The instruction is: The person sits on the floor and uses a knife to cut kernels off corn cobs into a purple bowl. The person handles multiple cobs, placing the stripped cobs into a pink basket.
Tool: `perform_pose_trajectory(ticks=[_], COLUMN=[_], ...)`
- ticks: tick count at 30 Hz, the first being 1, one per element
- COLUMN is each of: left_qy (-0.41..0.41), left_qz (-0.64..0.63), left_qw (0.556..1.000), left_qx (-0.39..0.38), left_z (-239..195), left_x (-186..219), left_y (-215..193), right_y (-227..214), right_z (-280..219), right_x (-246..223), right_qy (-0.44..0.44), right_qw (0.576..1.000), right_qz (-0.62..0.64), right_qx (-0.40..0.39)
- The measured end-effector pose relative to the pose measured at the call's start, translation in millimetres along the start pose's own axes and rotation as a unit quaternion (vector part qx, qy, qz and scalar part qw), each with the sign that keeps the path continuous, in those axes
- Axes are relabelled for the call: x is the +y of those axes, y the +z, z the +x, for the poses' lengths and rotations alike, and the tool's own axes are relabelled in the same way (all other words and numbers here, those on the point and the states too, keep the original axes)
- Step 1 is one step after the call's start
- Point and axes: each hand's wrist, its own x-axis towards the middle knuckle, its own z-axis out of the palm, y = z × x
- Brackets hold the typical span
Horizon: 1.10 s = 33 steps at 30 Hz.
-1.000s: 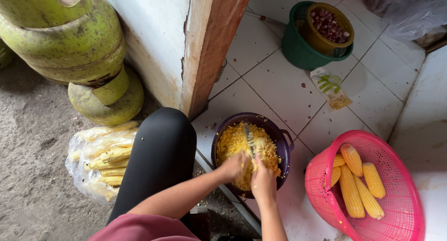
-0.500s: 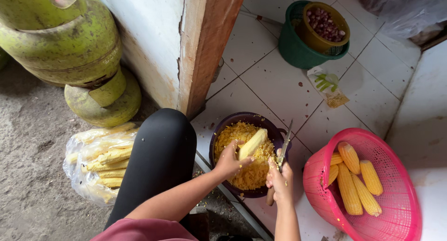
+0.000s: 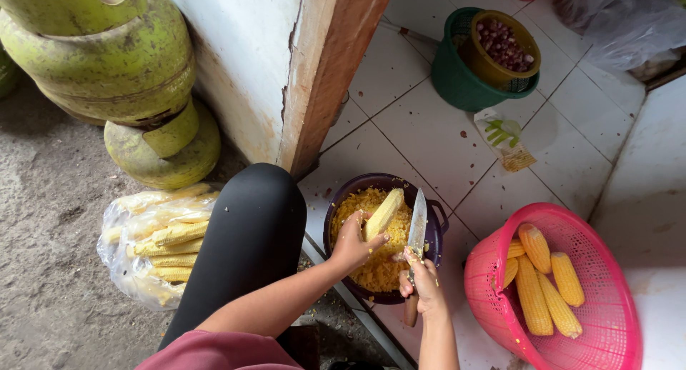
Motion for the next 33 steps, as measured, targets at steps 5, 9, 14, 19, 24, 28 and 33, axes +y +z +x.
perform_pose_trajectory(ticks=[5, 9, 14, 19, 24, 28, 33], left_qy=[-0.007, -0.014, -0.007, -0.074, 0.019, 0.04, 0.165], left_qz=[-0.015, -0.044, -0.017, -0.051, -0.024, -0.028, -0.1], left_qw=[1.0, 0.999, 1.0, 0.996, 0.998, 0.997, 0.98], left_qx=[-0.001, -0.011, -0.005, -0.028, 0.054, 0.055, 0.054], left_z=[-1.0, -1.2, -0.6, 1.4, -2.2, -5.3, -25.3], left_x=[2.3, 5.7, 5.3, -6.9, -12.9, 24.4, 100.9], left_y=[-0.1, -0.2, -0.7, 6.2, 11.6, -4.9, -80.2], right_y=[0.0, -7.8, -8.0, 3.2, -8.3, -31.1, -30.0], right_z=[4.6, 16.9, 17.4, 15.4, 25.5, 42.8, 42.3], right_x=[5.4, 18.6, 23.0, 22.1, 32.3, 38.3, -15.4], right_qy=[-0.004, -0.029, -0.106, -0.105, -0.137, -0.215, -0.321], right_qw=[0.997, 0.988, 0.977, 0.958, 0.903, 0.874, 0.896], right_qz=[-0.052, -0.127, -0.164, -0.226, -0.362, -0.376, -0.296], right_qx=[0.05, 0.089, 0.091, 0.143, 0.186, 0.219, 0.076])
